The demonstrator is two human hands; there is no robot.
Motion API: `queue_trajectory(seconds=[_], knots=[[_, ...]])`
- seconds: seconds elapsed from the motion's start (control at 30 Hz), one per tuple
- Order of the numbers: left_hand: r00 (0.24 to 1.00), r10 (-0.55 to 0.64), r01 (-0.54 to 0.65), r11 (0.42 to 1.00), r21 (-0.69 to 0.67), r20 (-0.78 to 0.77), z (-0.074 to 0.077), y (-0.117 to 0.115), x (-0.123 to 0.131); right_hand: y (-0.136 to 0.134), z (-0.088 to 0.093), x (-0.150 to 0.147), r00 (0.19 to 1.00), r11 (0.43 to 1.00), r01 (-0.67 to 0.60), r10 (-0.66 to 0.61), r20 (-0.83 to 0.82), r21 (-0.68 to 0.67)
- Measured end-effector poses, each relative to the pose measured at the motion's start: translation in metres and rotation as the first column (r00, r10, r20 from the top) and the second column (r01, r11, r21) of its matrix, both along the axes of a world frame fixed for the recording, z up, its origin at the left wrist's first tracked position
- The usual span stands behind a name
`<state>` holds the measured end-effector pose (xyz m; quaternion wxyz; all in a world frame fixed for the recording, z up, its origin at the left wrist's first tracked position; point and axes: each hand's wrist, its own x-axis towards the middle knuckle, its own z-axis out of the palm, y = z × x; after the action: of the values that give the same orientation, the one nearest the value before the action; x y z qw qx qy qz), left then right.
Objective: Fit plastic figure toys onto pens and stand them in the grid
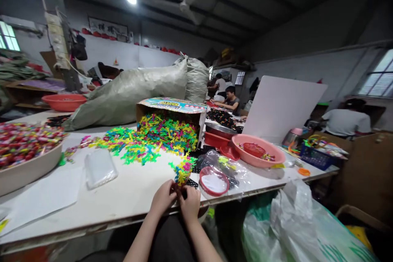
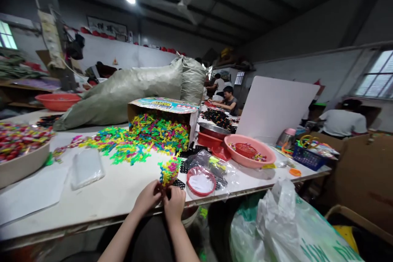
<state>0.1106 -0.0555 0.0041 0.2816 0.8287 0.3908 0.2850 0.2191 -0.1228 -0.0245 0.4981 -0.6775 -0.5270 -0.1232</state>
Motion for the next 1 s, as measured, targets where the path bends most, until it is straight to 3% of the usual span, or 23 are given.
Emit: queue_trajectory(seconds=[0.27,0.4,0.6,0.77,1.0], knots=[[0.995,-0.026,0.032,0.998,-0.061,0.100,0.001,0.004,0.000,-0.002,0.000,0.001,0.999,0.999,0.015,-0.013,0.038,-0.042],[0.963,0.115,-0.086,0.988,-0.129,0.243,0.001,0.006,-0.002,-0.005,0.002,-0.004,0.999,0.992,-0.024,0.027,0.025,-0.121],[0.905,0.283,-0.234,0.955,-0.183,0.317,-0.006,0.014,-0.007,-0.007,0.010,-0.025,0.980,0.956,-0.194,0.200,0.005,-0.219],[0.885,0.300,-0.257,0.952,-0.164,0.357,-0.007,0.015,-0.006,-0.002,0.021,-0.033,0.971,0.941,-0.240,0.229,-0.075,-0.240],[0.887,0.269,-0.223,0.961,-0.160,0.375,-0.012,0.019,-0.003,0.000,0.027,-0.026,0.943,0.938,-0.305,0.274,-0.188,-0.165]])
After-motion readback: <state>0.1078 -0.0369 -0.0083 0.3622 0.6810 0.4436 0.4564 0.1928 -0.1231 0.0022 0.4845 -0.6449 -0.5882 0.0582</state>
